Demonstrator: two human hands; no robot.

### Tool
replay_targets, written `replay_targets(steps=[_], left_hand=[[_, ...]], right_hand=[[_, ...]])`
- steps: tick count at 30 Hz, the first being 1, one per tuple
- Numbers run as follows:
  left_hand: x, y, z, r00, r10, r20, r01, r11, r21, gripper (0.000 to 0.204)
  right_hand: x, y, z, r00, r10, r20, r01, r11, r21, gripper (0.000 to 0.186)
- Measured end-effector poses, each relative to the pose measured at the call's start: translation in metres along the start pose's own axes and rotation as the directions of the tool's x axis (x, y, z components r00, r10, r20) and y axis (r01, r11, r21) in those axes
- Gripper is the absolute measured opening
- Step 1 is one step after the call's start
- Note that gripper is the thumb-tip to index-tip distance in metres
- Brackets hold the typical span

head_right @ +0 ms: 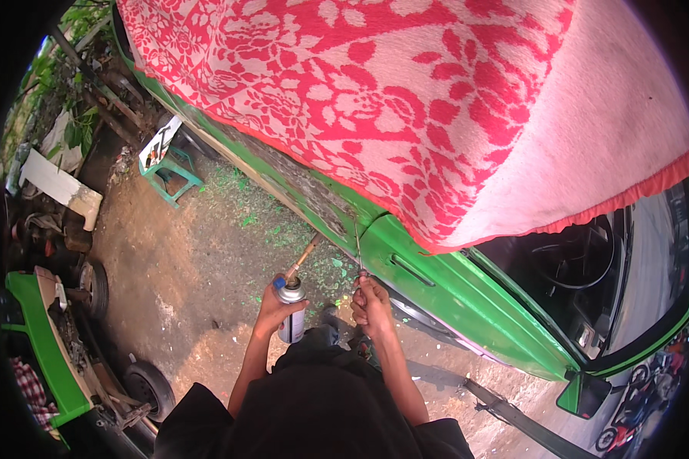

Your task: The person uses a spray can and a small brush to apply green paint to the side of a green car. A red and white patterned cloth covers the upper portion of the vehicle to protect it from overspray. The person repeatedly sprays and brushes the same area along the car's side panel.

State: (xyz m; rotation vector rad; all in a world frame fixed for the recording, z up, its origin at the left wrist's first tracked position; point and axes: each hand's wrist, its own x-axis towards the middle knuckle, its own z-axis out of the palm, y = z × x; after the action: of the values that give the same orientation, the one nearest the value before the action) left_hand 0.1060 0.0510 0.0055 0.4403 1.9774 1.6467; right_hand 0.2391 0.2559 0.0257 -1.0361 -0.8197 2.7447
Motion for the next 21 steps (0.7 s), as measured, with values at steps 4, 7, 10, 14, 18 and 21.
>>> replay_targets(steps=[4,7,10,14,18,21], left_hand=[[0.0,0.0,-0.002,1.0,-0.002,0.001,0.002,1.0,-0.026,0.046],[0.002,-0.006,-0.005,0.999,0.032,-0.002,-0.032,0.998,0.053,0.047],[0.009,0.008,-0.004,1.0,-0.024,0.006,0.024,1.0,0.011,0.047],[0.012,0.006,-0.005,1.0,-0.02,0.01,0.02,1.0,-0.017,0.047],[0.014,0.002,-0.008,1.0,-0.017,0.003,0.017,1.0,-0.011,0.048],[0.018,0.0,-0.008,1.0,-0.011,0.014,0.011,0.999,0.038,0.048]], right_hand=[[-0.004,0.0,0.006,1.0,0.012,-0.021,-0.011,0.999,0.03,0.024],[-0.003,0.002,0.006,1.0,0.019,-0.018,-0.018,0.999,0.049,0.024],[0.005,0.005,0.006,1.0,-0.02,-0.011,0.021,0.997,0.072,0.024],[0.01,0.003,0.016,0.998,-0.055,-0.007,0.056,0.995,0.084,0.024],[0.004,-0.01,0.014,1.0,0.008,-0.013,-0.006,0.996,0.093,0.022],[0.001,-0.012,0.012,0.999,0.03,-0.023,-0.027,0.994,0.106,0.022]])
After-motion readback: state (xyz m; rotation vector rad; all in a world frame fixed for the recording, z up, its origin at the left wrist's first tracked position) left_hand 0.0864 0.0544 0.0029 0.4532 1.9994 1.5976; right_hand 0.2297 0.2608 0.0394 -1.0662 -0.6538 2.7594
